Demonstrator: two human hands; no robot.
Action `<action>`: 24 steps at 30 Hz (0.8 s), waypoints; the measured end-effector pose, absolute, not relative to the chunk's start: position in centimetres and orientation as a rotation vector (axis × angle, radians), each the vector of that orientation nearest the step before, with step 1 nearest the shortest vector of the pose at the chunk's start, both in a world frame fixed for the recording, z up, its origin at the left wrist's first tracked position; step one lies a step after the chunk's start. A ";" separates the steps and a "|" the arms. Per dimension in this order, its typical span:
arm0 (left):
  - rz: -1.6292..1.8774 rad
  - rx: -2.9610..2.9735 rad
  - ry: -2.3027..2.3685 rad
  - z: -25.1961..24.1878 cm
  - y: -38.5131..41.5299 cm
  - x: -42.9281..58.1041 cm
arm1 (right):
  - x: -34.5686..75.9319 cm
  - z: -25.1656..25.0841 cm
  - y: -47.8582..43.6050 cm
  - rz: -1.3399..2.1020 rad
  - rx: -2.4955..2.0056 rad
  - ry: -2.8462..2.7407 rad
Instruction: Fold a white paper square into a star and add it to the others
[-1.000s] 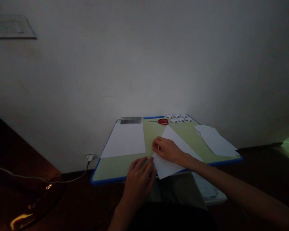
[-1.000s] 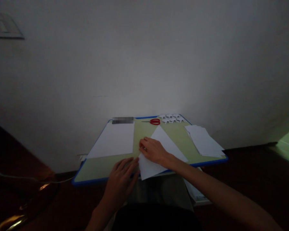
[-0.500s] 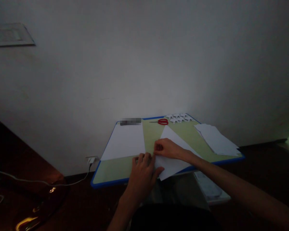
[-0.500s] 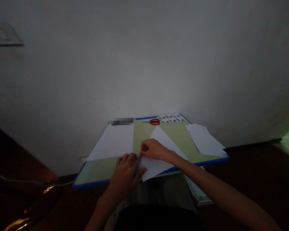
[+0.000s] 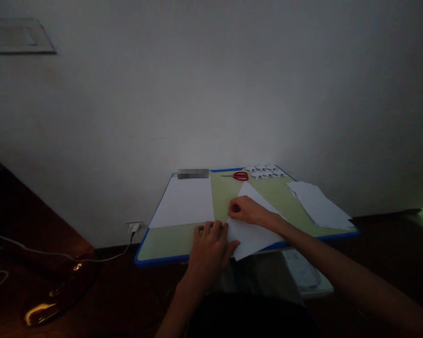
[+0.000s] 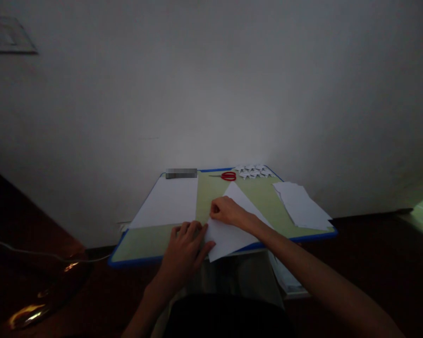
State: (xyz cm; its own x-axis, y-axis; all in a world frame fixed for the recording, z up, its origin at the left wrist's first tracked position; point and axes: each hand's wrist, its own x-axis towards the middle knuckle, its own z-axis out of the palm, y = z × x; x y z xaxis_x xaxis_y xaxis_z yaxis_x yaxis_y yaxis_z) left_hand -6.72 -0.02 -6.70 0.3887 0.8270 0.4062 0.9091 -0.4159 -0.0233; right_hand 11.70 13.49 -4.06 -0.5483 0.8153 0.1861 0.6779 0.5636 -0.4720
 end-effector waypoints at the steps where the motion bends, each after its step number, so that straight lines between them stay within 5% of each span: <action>1: -0.494 -2.405 -1.536 -6.7 -0.1 -6.7 | 11.8 -4.1 13.7 0.478 -1.220 -2.420; 24: -0.567 -2.366 -1.520 -7.3 -0.1 -6.8 | 15.5 -4.5 21.9 0.411 -1.602 -2.413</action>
